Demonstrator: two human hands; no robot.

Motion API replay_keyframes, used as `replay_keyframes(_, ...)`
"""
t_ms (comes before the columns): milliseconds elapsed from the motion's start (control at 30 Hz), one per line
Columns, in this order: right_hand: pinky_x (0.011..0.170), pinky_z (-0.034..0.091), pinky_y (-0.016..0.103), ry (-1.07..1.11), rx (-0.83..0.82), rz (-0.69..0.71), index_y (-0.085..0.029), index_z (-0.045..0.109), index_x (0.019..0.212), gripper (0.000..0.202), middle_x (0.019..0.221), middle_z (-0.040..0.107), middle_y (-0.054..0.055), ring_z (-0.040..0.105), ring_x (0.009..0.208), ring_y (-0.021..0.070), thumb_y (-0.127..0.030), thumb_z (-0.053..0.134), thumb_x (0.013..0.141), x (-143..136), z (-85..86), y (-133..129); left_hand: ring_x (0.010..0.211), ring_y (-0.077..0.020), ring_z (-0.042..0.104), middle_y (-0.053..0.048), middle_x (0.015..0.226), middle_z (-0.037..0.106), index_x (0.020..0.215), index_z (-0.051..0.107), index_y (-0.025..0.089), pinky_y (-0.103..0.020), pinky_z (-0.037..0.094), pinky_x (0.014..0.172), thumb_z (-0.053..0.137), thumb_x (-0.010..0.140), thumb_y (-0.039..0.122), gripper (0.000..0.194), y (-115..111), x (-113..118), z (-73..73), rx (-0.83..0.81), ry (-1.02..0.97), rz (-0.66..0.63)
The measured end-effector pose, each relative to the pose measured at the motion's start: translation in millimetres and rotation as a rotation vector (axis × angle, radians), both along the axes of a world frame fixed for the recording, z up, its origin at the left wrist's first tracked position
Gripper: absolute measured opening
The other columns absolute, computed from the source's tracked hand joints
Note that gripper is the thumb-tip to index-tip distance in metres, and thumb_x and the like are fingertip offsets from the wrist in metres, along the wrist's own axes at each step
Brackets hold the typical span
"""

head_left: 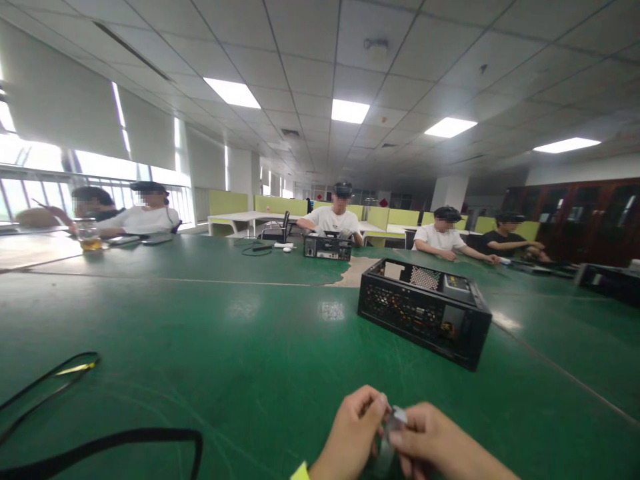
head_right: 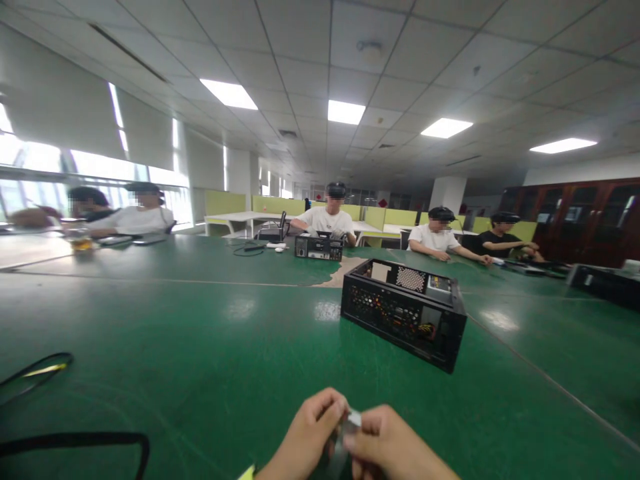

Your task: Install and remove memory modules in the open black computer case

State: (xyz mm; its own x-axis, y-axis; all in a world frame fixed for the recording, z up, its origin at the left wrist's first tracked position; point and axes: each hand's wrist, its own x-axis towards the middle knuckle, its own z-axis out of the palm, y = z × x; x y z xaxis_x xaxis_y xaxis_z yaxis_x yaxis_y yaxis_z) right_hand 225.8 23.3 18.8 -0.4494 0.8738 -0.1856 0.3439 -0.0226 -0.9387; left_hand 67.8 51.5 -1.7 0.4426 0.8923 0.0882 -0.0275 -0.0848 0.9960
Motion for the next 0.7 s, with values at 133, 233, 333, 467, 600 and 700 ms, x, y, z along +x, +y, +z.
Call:
replay_keyframes(133, 0.042, 0.034, 0.018, -0.007, -0.022, -0.133, -0.010, 0.060, 0.065, 0.049, 0.054, 0.058, 0.001, 0.049, 0.042, 0.0069, -0.059, 0.063, 0.068, -5, 20.4, 39, 0.047, -0.0076, 0.048, -0.001, 0.073, 0.057, 0.096, 0.052, 0.015, -0.018, 0.031, 0.038, 0.053, 0.072, 0.065, 0.056, 10, -3, -11.0, -0.135, 0.043, -0.108)
replay_keyframes(233, 0.047, 0.040, 0.021, -0.209, 0.130, -0.037, -0.013, 0.066, 0.072, 0.044, 0.059, 0.062, 0.001, 0.055, 0.050, 0.0109, -0.057, 0.060, 0.072, -1, 42.2, 61, 0.035, -0.0062, 0.042, 0.004, 0.055, 0.052, 0.086, 0.053, 0.015, -0.017, 0.024, 0.033, 0.052, 0.073, 0.063, 0.050, 18, -5, -16.9, -0.189, 0.051, -0.108)
replay_keyframes(333, 0.072, 0.049, 0.027, -0.624, 0.558, -0.246, -0.019, 0.068, 0.094, 0.041, 0.090, 0.070, 0.005, 0.063, 0.082, 0.0186, -0.054, 0.053, 0.079, 29, 69.9, 99, 0.031, -0.0051, 0.035, 0.007, 0.042, 0.041, 0.066, 0.050, 0.016, -0.018, 0.021, 0.034, 0.049, 0.074, 0.064, 0.048, 27, -10, -19.7, -0.183, 0.030, 0.037)
replay_keyframes(467, 0.095, 0.038, 0.045, -0.889, 0.773, -0.713, -0.009, 0.058, 0.115, 0.049, 0.120, 0.058, 0.019, 0.052, 0.111, 0.0328, -0.044, 0.038, 0.086, 92, 91.5, 159, 0.031, -0.0055, 0.031, 0.010, 0.037, 0.032, 0.060, 0.045, 0.019, -0.020, 0.020, 0.036, 0.050, 0.073, 0.062, 0.046, 32, -16, -22.6, -0.199, 0.011, 0.075)
replay_keyframes(600, 0.089, 0.041, 0.050, -1.034, 0.799, -0.798, -0.004, 0.055, 0.118, 0.054, 0.116, 0.059, 0.025, 0.054, 0.107, 0.0376, -0.044, 0.037, 0.086, 122, 76.4, 181, 0.034, -0.0058, 0.029, 0.009, 0.038, 0.033, 0.056, 0.043, 0.020, -0.021, 0.020, 0.038, 0.053, 0.073, 0.054, 0.040, 31, -16, -25.1, -0.234, 0.068, 0.034)
replay_keyframes(700, 0.103, 0.026, 0.053, -1.117, 0.941, -0.847, -0.003, 0.039, 0.133, 0.058, 0.140, 0.038, 0.024, 0.033, 0.129, 0.0366, -0.041, 0.033, 0.089, 111, 47.3, 173, 0.038, -0.0066, 0.031, 0.006, 0.041, 0.037, 0.055, 0.044, 0.019, -0.022, 0.020, 0.041, 0.056, 0.072, 0.050, 0.038, 33, -14, -29.2, -0.214, 0.116, 0.021)
